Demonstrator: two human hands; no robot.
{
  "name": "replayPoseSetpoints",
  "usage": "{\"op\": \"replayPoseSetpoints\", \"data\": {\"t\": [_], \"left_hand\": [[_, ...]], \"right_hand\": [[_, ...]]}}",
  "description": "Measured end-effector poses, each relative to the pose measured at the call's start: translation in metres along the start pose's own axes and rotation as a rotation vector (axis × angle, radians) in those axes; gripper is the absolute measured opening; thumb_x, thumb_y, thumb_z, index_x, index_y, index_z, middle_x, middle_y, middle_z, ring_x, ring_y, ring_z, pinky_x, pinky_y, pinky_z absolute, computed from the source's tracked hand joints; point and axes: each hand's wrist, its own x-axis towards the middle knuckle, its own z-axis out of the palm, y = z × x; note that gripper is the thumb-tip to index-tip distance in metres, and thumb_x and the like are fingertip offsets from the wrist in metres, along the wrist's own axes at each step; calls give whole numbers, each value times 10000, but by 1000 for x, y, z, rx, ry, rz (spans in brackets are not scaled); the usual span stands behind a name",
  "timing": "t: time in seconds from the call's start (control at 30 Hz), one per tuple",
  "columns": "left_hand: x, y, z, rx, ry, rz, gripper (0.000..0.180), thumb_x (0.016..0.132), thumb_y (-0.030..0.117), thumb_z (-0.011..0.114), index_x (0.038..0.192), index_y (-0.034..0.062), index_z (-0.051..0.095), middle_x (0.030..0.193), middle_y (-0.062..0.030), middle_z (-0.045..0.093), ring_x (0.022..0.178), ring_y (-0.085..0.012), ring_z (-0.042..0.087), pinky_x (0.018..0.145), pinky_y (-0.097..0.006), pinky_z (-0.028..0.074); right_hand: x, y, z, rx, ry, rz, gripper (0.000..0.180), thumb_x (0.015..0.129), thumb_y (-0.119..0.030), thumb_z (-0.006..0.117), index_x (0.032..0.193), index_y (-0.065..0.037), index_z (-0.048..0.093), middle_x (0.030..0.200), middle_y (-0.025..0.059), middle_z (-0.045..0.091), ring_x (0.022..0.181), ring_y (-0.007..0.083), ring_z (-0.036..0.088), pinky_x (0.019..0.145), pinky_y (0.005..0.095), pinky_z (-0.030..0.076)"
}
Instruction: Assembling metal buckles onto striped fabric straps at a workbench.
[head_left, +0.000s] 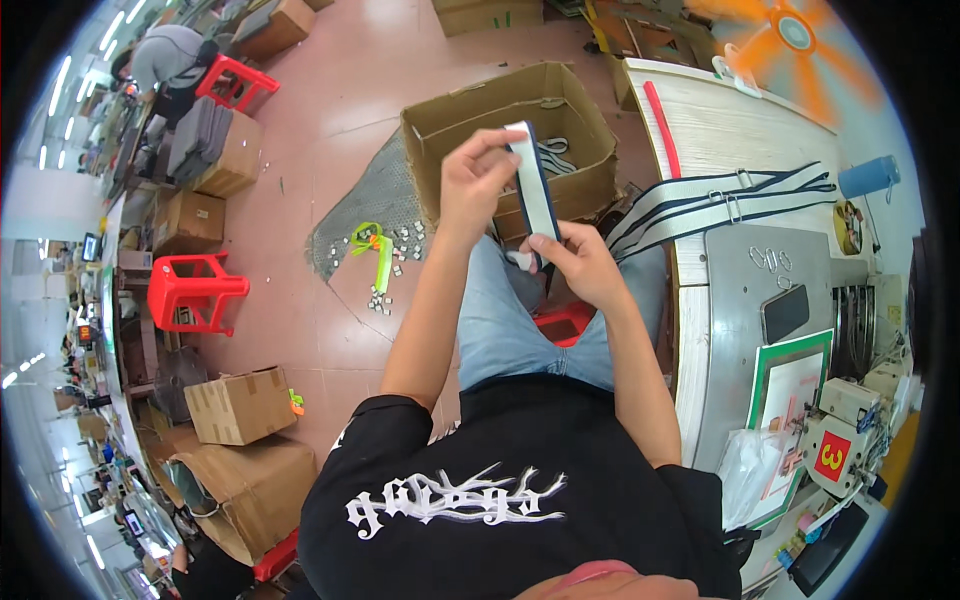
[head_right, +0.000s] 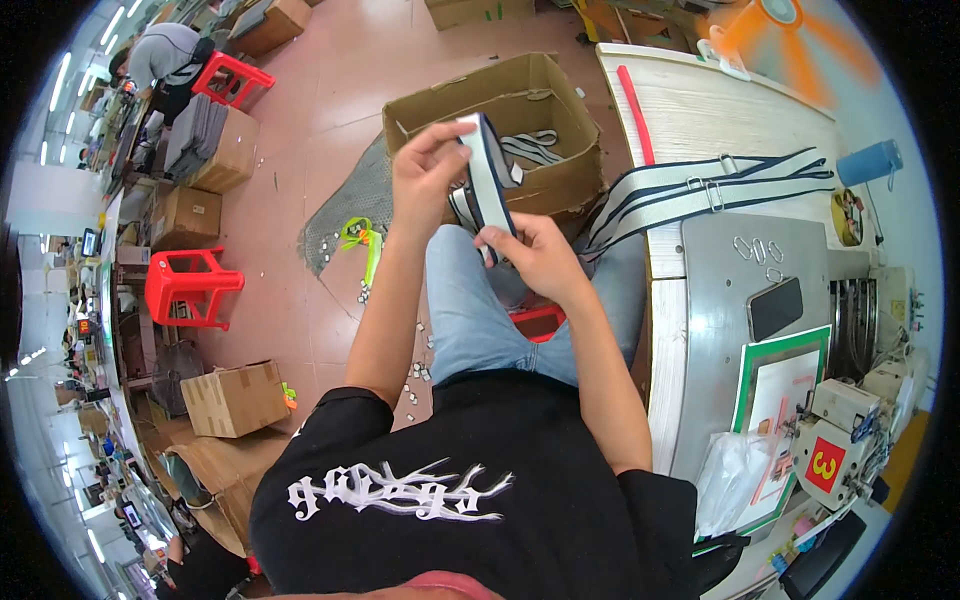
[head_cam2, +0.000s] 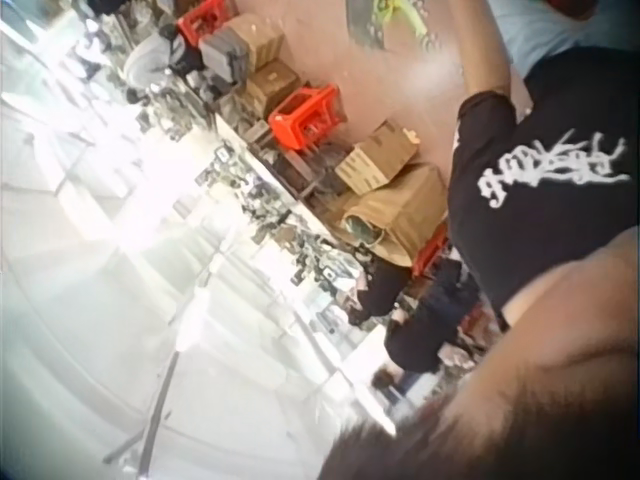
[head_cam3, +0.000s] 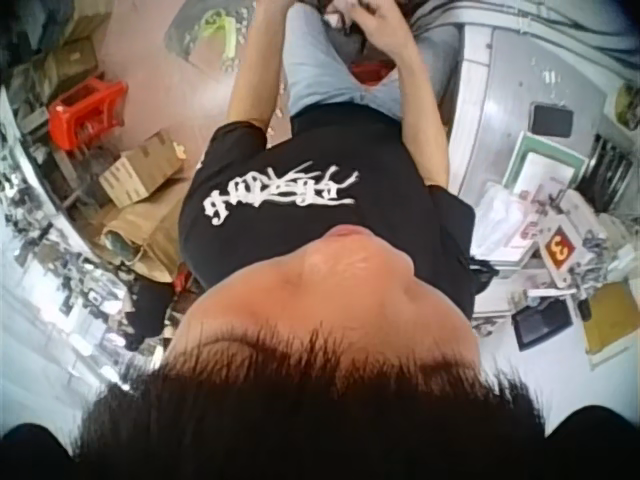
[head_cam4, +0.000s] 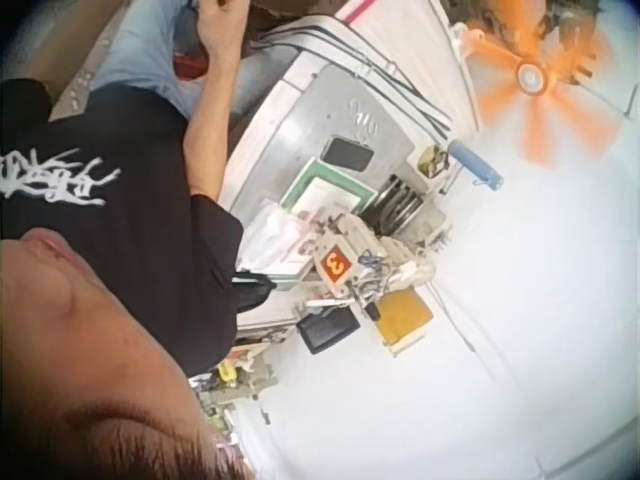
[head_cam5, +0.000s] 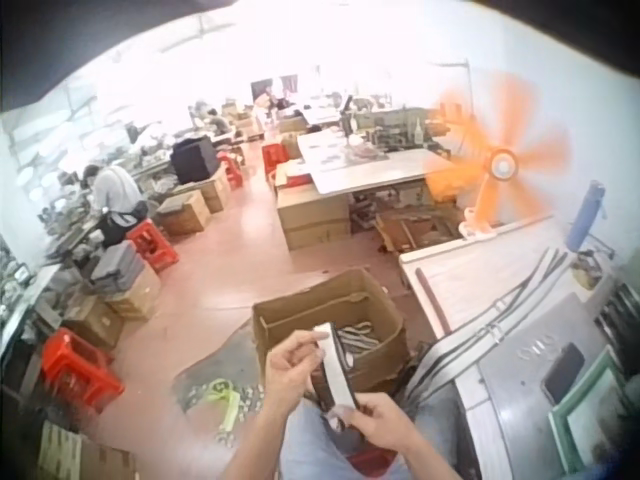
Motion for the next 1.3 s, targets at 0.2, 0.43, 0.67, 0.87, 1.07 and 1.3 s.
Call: {"op": "replayPoseSetpoints", "data": {"t": [0.2, 0.43, 0.67, 0.87, 1.07, 1.3], "left_hand": [[108, -25, -61, -91, 346, 107, 291, 913, -1, 692, 1192, 37, 767, 844, 3, 660, 679, -79, 596, 600, -243, 506], [198, -74, -177, 111, 561, 154, 345, 910, -24, 623, 1226, 44, 742, 922, -35, 646, 751, -139, 627, 648, -287, 544], [168, -90, -144, 1087, 146, -256, 510, 946, 111, 712, 1438, 27, 610, 1193, -161, 715, 981, -207, 703, 827, -340, 565], [-5, -10, 48, 238, -974, 61, 681, 804, -3, 718, 1468, 63, 585, 1489, -144, 602, 1393, -300, 558, 1215, -412, 387], [1, -16, 61, 464, -601, 343, 394, 743, -158, 506, 1011, 13, 739, 912, -145, 669, 897, -323, 661, 836, -381, 526], [51, -62, -12, 661, -178, 335, 258, 828, -91, 454, 938, -1, 670, 857, -47, 622, 788, -154, 609, 699, -287, 476]], "right_hand": [[-70, -32, 5, 30, 26, 152, 212, 1084, -190, 605, 1061, 15, 655, 751, 55, 694, 668, 125, 668, 671, 281, 529], [-199, -67, -20, 133, 88, 177, 213, 1051, -145, 652, 1139, 48, 638, 753, 88, 691, 626, 167, 706, 611, 288, 551], [-241, -87, -42, 224, 343, 81, 385, 974, -122, 624, 1290, 95, 587, 850, 151, 737, 621, 214, 707, 582, 301, 576], [-145, -78, -28, 280, 275, 79, 479, 972, -47, 579, 1429, 76, 508, 1065, 196, 729, 773, 231, 745, 675, 335, 617], [-107, -73, -23, 217, 224, 114, 241, 1035, -36, 638, 1254, 13, 549, 926, 114, 729, 751, 186, 738, 680, 314, 601], [-129, -68, -22, 69, 207, 92, 435, 1009, -49, 661, 1409, 37, 513, 880, 108, 712, 741, 175, 708, 710, 314, 590]]}}
